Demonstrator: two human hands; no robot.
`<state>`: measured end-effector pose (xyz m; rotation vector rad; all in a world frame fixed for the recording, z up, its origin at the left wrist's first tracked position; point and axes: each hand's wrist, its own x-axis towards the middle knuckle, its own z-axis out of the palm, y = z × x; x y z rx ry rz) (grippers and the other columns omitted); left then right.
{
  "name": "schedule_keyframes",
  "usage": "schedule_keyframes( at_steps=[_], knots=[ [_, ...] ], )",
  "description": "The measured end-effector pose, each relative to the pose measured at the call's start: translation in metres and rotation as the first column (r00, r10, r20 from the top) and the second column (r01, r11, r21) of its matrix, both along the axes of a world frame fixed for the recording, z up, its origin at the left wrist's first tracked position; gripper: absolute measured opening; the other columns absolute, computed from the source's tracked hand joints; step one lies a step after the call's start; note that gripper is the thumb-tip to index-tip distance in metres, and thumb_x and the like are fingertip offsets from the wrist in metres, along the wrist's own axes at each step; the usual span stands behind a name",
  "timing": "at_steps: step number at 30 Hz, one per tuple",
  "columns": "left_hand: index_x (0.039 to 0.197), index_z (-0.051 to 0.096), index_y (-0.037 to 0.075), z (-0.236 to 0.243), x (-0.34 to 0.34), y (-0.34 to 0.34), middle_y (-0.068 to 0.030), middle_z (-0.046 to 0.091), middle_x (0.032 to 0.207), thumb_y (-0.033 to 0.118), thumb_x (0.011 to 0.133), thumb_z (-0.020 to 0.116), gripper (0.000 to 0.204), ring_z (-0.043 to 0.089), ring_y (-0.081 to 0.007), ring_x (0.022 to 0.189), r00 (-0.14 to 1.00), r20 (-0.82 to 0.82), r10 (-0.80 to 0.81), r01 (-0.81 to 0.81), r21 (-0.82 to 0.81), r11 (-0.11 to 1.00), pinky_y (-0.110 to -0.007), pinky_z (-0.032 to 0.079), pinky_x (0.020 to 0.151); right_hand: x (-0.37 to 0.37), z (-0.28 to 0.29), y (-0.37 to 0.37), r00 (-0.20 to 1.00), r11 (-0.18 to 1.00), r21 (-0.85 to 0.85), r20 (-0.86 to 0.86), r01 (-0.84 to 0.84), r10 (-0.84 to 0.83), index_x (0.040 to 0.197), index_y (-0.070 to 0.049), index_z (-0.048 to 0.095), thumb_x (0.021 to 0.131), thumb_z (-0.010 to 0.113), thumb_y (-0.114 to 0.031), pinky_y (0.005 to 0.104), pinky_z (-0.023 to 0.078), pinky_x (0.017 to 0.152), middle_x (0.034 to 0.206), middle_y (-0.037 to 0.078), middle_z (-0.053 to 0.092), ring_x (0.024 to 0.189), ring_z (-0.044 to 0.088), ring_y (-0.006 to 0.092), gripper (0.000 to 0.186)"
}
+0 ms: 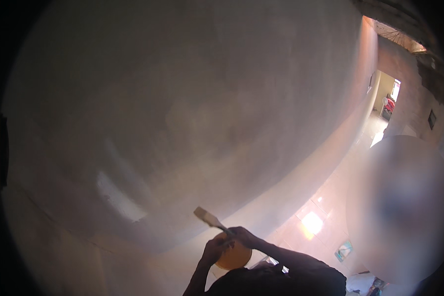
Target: The person paints a white ceiling using a paintbrush and a small bucket of paint. They repeatedly dip the brush into the bucket and apply paint to the ceiling surface in broad strokes.
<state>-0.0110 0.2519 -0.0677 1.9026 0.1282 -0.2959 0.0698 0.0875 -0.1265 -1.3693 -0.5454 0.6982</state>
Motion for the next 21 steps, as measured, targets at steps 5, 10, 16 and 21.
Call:
schedule_keyframes(
  at_steps=[5,10,16,21],
  knots=[
    [0.103,0.063,0.003,-0.026,-0.004,0.013,-0.0122,0.068,0.091,0.019,0.078,0.063,0.029,0.066,-0.0224,0.086,0.961,0.275,0.033,-0.029,-0.017,0.999,-0.036,0.052,0.082,-0.004,0.000,-0.002,0.979,0.985,0.047,-0.130,0.167,-0.160,0.089,-0.003,0.060,0.089,0.061,-0.021,0.0262,0.047,0.054,0.072,0.005,0.061,0.060,0.061,0.0132,0.018],
    [0.111,0.057,0.002,-0.030,0.001,0.019,-0.0103,0.065,0.103,-0.004,0.066,0.055,0.045,0.064,-0.0200,0.093,0.866,0.498,0.054,-0.016,-0.080,0.997,-0.033,0.048,0.086,0.008,0.008,-0.022,0.954,0.955,0.060,-0.090,0.291,-0.285,0.087,-0.003,0.057,0.087,0.063,-0.018,0.0279,0.049,0.052,0.068,0.003,0.056,0.057,0.058,0.0133,0.017],
    [0.114,0.056,0.003,-0.177,-0.043,0.096,-0.0087,0.069,0.098,-0.012,0.070,0.048,0.047,0.066,-0.0228,0.093,0.783,0.290,0.550,-0.490,-0.255,0.833,-0.036,0.051,0.084,0.015,0.004,-0.053,0.870,0.870,-0.046,-0.023,0.491,-0.492,0.076,-0.008,0.053,0.087,0.057,-0.014,0.0256,0.044,0.049,0.063,-0.001,0.049,0.054,0.050,0.0097,0.013],
    [0.103,0.067,0.004,-0.405,-0.176,0.180,-0.0155,0.070,0.103,0.017,0.080,0.056,0.029,0.066,-0.0289,0.098,0.512,-0.240,0.825,-0.760,0.320,0.565,-0.038,0.052,0.086,0.029,-0.011,-0.052,0.862,0.848,-0.157,0.079,0.506,-0.500,0.075,-0.008,0.051,0.085,0.057,-0.015,0.0262,0.045,0.050,0.063,0.000,0.048,0.055,0.050,0.0107,0.014]
  ],
)
